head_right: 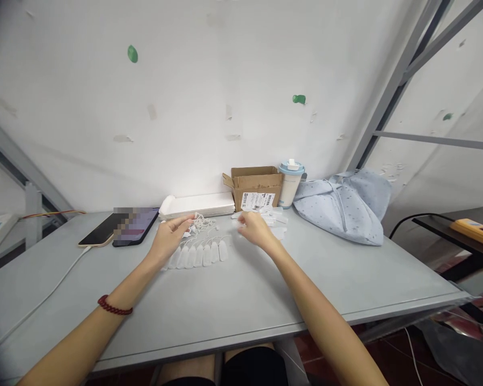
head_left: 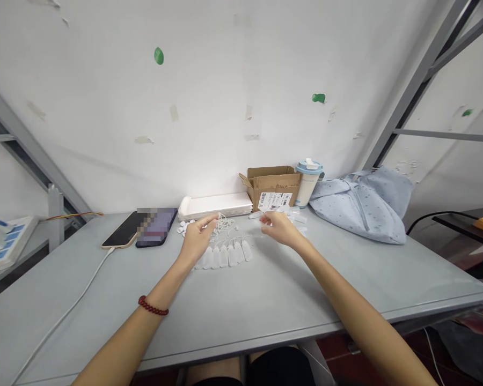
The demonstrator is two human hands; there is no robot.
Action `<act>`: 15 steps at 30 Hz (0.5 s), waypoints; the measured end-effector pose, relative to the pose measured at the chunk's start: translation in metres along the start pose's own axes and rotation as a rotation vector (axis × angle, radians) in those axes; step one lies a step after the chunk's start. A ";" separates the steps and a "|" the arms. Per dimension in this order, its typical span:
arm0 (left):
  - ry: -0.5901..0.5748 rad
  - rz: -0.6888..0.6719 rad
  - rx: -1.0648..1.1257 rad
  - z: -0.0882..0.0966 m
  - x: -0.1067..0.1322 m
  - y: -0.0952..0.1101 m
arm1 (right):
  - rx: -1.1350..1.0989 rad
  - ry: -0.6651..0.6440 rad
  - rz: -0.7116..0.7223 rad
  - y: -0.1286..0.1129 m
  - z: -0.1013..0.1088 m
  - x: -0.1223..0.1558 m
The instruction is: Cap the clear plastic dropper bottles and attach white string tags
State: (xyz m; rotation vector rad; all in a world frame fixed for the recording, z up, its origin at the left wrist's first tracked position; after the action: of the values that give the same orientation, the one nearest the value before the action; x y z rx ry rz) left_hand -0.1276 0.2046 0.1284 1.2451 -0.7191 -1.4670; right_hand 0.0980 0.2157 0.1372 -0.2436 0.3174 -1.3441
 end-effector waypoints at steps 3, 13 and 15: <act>0.002 0.039 0.007 -0.004 0.005 0.000 | -0.387 0.011 0.166 -0.022 -0.001 0.004; -0.011 -0.275 -0.123 -0.017 0.024 0.030 | -0.856 -0.151 0.248 -0.050 -0.015 0.019; -0.017 -0.297 -0.127 -0.018 0.026 0.031 | -0.842 -0.152 0.246 -0.050 -0.017 0.018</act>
State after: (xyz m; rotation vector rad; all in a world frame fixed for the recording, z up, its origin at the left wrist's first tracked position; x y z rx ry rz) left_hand -0.0990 0.1743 0.1425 1.2818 -0.4570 -1.7382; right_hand 0.0498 0.1874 0.1375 -0.9703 0.7507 -0.8798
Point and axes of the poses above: each hand's wrist, its own x-axis away from the middle knuckle, its own z-axis out of the back of the hand, y = z × x, the point moved 7 cm from there along -x, towards the middle knuckle, and after that the axes turned 2 degrees about -y, right-handed, at the moved point
